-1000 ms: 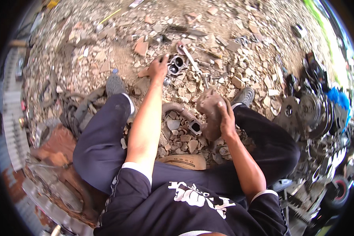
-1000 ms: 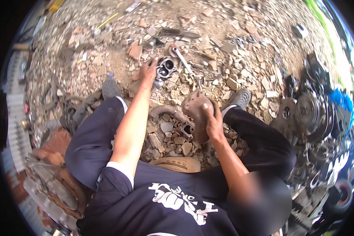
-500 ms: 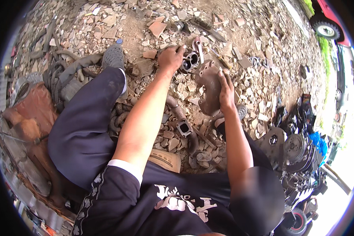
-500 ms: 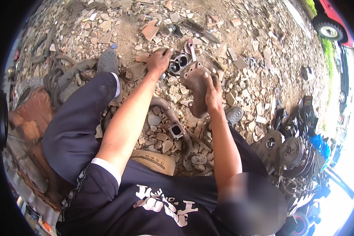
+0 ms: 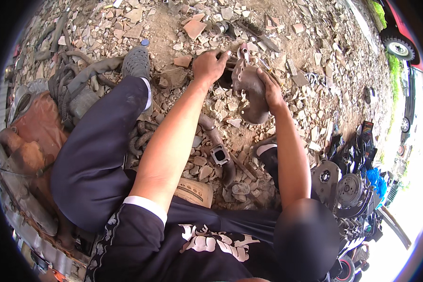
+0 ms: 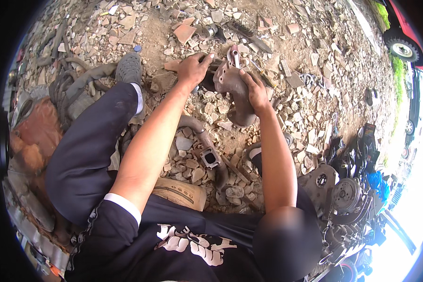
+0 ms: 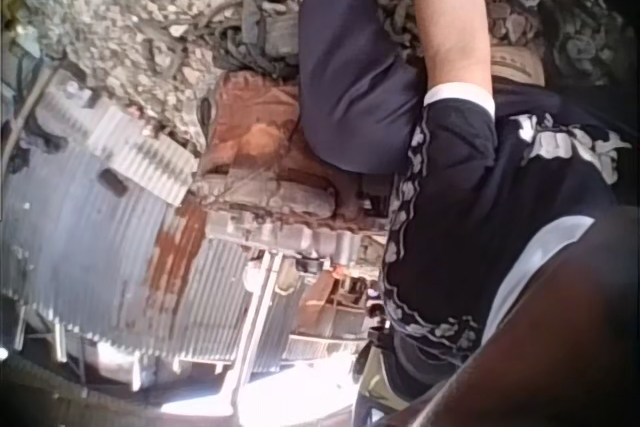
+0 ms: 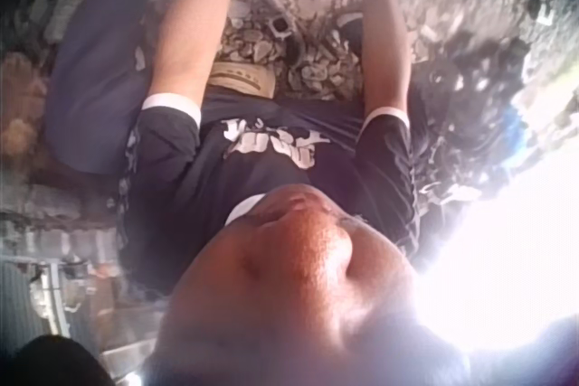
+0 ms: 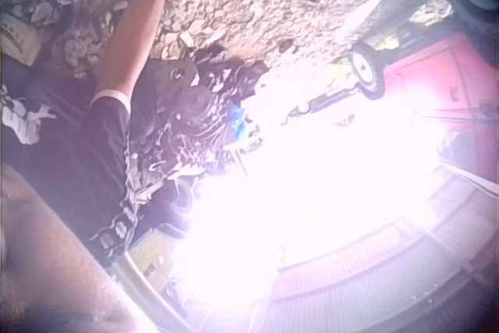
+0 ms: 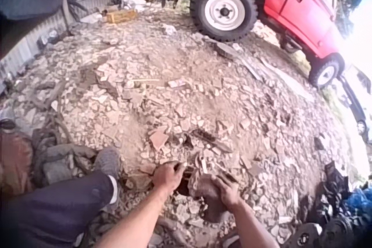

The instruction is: The person sits on the ground and uses a wrench to loosen and remove bolts from a metal exhaust manifold. They then pick up a second manifold piece and attempt to fit it onto the first, adjusting the position and checking alignment.

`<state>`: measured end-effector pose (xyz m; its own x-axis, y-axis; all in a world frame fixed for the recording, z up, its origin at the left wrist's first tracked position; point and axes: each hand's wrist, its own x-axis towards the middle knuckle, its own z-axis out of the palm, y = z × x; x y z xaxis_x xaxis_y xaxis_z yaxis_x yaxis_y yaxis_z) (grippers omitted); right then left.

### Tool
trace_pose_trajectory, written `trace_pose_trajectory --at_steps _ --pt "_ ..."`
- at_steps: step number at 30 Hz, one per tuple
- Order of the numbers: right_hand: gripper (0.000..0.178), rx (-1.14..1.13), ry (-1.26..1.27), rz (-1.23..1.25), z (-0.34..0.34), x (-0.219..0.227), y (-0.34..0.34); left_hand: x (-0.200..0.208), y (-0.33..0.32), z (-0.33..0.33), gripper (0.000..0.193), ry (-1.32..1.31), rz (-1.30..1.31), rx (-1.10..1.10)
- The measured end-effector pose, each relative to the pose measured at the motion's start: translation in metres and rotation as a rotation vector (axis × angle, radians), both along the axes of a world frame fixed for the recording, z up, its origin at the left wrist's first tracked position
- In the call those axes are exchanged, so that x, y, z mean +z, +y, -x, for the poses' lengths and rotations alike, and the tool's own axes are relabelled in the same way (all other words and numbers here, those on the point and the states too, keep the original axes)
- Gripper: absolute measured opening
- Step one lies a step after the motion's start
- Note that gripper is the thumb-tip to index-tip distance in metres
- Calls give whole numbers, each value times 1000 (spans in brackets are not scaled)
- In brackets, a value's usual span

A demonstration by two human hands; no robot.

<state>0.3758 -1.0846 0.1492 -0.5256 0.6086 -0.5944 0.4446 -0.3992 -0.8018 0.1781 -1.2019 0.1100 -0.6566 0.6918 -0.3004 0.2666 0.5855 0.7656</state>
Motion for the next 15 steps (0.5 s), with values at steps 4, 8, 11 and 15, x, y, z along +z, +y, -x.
trace_pose_trajectory --at_steps 4,8,11,15 --pt "52 121 12 -66 1 2 6 -7 -1 -3 63 40 -25 6" --pt "50 -82 20 98 4 5 0 -6 3 2 61 19 19 -20" --pt "51 -236 16 144 14 20 -14 -5 2 3 61 20 31 -27" --pt "50 -251 -55 162 20 34 -23 0 2 0 62 60 24 -45"
